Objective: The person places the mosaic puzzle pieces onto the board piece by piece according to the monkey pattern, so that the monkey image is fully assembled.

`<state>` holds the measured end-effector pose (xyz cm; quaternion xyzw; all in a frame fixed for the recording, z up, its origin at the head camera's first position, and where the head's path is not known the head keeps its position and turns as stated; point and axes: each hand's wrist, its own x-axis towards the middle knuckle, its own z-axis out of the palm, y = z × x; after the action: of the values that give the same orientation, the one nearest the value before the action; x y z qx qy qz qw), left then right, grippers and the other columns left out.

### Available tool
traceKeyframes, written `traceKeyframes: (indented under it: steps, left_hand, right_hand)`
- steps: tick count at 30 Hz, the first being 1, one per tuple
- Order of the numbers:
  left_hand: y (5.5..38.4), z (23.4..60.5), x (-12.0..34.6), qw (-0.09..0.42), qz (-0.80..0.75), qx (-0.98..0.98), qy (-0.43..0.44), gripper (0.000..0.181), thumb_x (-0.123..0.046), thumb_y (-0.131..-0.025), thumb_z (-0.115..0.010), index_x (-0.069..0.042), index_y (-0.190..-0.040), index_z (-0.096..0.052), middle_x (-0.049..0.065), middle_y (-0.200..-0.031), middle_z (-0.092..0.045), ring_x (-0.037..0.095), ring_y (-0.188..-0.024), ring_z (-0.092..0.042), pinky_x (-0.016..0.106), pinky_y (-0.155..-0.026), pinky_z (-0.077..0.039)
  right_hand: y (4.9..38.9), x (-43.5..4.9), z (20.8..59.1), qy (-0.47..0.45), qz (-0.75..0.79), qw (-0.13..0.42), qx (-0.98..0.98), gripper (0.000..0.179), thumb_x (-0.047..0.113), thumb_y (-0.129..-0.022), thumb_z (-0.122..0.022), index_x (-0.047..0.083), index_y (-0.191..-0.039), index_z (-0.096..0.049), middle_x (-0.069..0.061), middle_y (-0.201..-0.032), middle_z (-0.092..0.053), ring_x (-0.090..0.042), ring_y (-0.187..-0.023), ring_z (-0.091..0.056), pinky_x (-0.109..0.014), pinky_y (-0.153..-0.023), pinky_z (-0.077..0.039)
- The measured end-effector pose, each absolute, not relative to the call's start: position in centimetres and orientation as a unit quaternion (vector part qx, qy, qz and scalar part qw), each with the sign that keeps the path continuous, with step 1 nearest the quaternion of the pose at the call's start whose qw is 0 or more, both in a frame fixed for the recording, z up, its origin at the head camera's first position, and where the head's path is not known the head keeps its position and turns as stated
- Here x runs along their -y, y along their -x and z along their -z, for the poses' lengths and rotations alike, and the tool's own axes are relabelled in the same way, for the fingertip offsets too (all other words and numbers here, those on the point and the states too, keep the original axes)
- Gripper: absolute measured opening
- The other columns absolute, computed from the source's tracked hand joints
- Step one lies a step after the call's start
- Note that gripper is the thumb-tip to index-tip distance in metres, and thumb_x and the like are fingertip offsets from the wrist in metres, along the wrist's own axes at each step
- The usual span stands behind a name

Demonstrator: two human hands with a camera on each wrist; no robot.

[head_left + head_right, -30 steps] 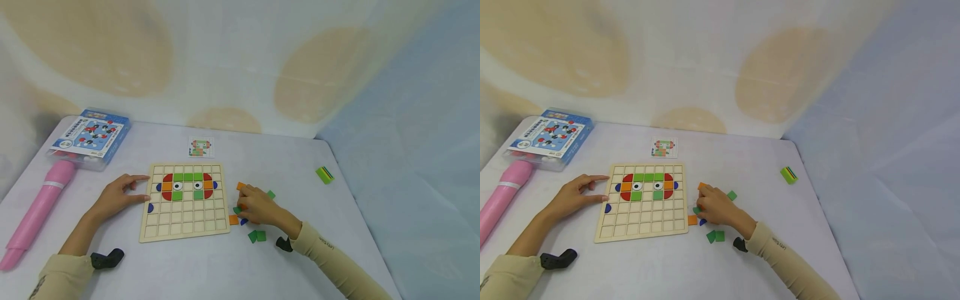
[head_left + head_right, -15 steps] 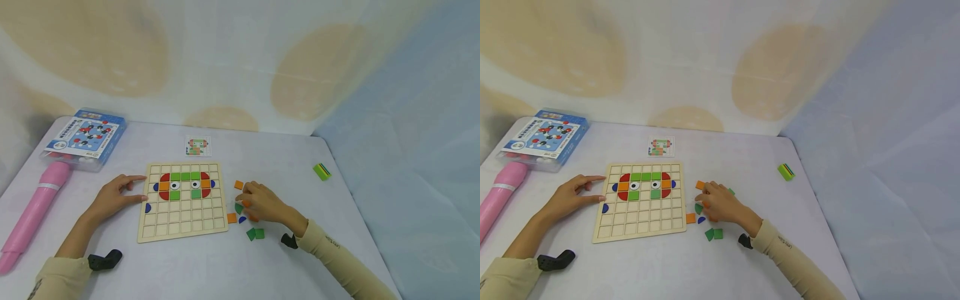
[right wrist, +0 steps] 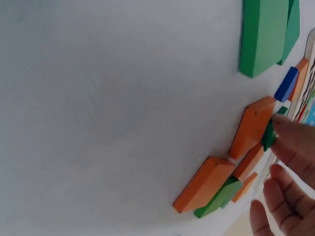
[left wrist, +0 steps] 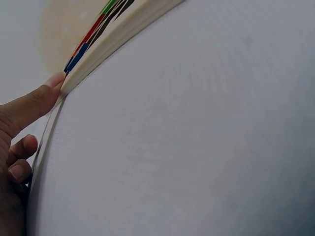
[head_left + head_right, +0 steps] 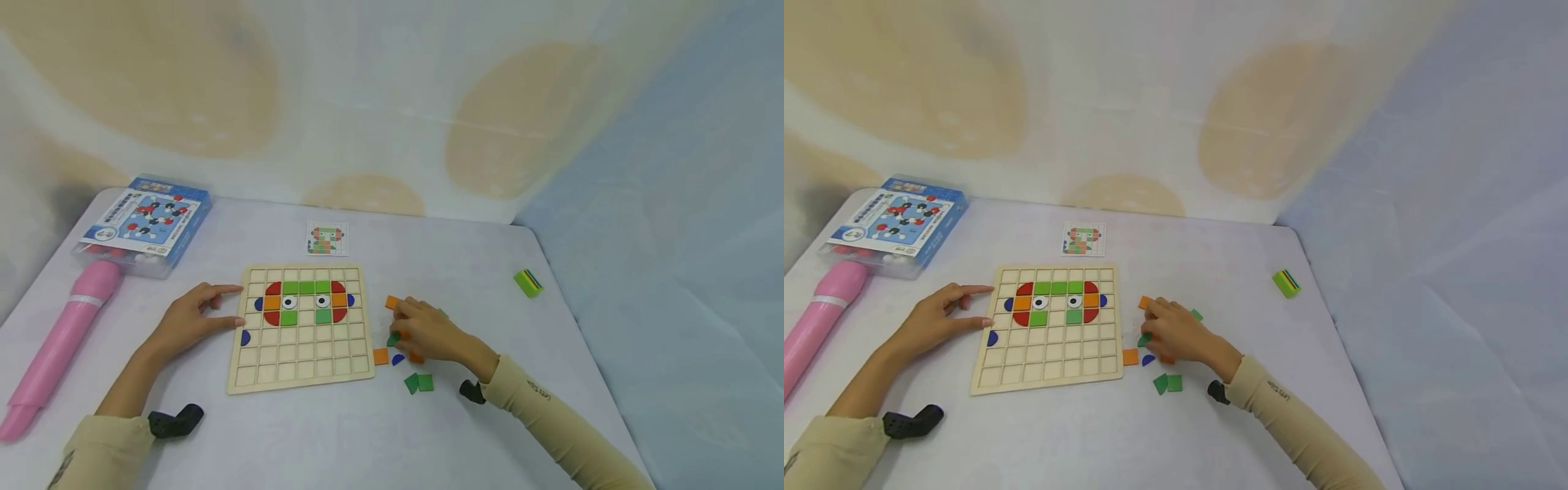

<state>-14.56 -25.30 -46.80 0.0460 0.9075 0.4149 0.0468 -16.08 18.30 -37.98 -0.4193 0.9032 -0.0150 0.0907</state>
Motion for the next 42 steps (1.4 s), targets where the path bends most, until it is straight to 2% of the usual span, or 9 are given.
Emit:
traceKeyframes:
  steps: [7,11,16,20,25,35,42]
  left_hand:
    - [16.1,46.9,24.2,0.047,-0.423,-0.903,-0.056,0.065,-0.045,-0.08,-0.081,-0.017,-0.135,-0.061,0.006,-0.095,-0.042,0.021,-0.091,-0.039,0.037,-0.073,-0.03]
    - [16.5,47.0,23.9,0.054,-0.433,-0.898,-0.053,0.064,-0.042,-0.08,-0.082,-0.017,-0.135,-0.061,0.007,-0.095,-0.042,0.022,-0.091,-0.04,0.039,-0.073,-0.03]
    - [16.5,47.5,23.6,0.059,-0.438,-0.895,-0.05,0.064,-0.043,-0.079,-0.082,-0.017,-0.135,-0.061,0.007,-0.095,-0.042,0.022,-0.09,-0.04,0.038,-0.073,-0.03]
    - [16.5,47.8,23.2,0.054,-0.445,-0.892,-0.062,0.064,-0.044,-0.079,-0.082,-0.018,-0.134,-0.062,0.006,-0.094,-0.043,0.021,-0.087,-0.041,0.036,-0.073,-0.03]
    - [16.3,47.3,23.1,0.046,-0.437,-0.896,-0.069,0.063,-0.043,-0.078,-0.083,-0.019,-0.133,-0.063,0.004,-0.093,-0.044,0.02,-0.085,-0.041,0.035,-0.074,-0.031]
    - [15.6,46.3,24.1,0.048,-0.435,-0.897,-0.054,0.064,-0.041,-0.078,-0.083,-0.017,-0.134,-0.062,0.006,-0.093,-0.043,0.021,-0.086,-0.04,0.037,-0.074,-0.03]
    - [14.8,46.5,25.3,0.044,-0.419,-0.906,-0.04,0.065,-0.043,-0.078,-0.082,-0.018,-0.134,-0.062,0.006,-0.093,-0.044,0.021,-0.086,-0.041,0.038,-0.073,-0.031]
  right_hand:
    - [16.9,-17.1,36.7,0.416,0.063,0.065,-0.905,0.02,0.022,-0.082,-0.081,0.011,-0.098,-0.076,-0.002,-0.106,-0.057,-0.016,-0.096,-0.049,-0.03,-0.083,-0.046]
    - [17.1,-12.0,36.5,0.446,0.081,0.057,-0.89,0.022,0.025,-0.083,-0.08,0.011,-0.1,-0.076,-0.002,-0.106,-0.058,-0.017,-0.099,-0.05,-0.03,-0.085,-0.045]
    - [17.0,-4.8,37.6,0.48,0.047,0.066,-0.873,0.022,0.033,-0.088,-0.075,0.016,-0.102,-0.076,0.001,-0.107,-0.058,-0.014,-0.1,-0.051,-0.023,-0.086,-0.043]
    - [16.9,-1.8,38.5,0.468,0.021,0.075,-0.88,0.022,0.036,-0.088,-0.074,0.019,-0.103,-0.076,0.003,-0.107,-0.058,-0.011,-0.099,-0.049,-0.021,-0.086,-0.043]
    - [17.0,-0.9,38.8,0.448,0.023,0.088,-0.89,0.02,0.036,-0.088,-0.075,0.02,-0.101,-0.075,0.005,-0.104,-0.057,-0.011,-0.097,-0.048,-0.022,-0.088,-0.043]
    - [17.0,0.2,38.8,0.466,0.025,0.093,-0.879,0.018,0.033,-0.09,-0.073,0.022,-0.104,-0.076,0.005,-0.104,-0.059,-0.011,-0.095,-0.046,-0.019,-0.081,-0.039]
    - [16.8,1.3,39.3,0.48,0.014,0.085,-0.873,0.016,0.037,-0.09,-0.072,0.026,-0.101,-0.075,0.006,-0.103,-0.06,-0.011,-0.098,-0.046,-0.02,-0.084,-0.039]
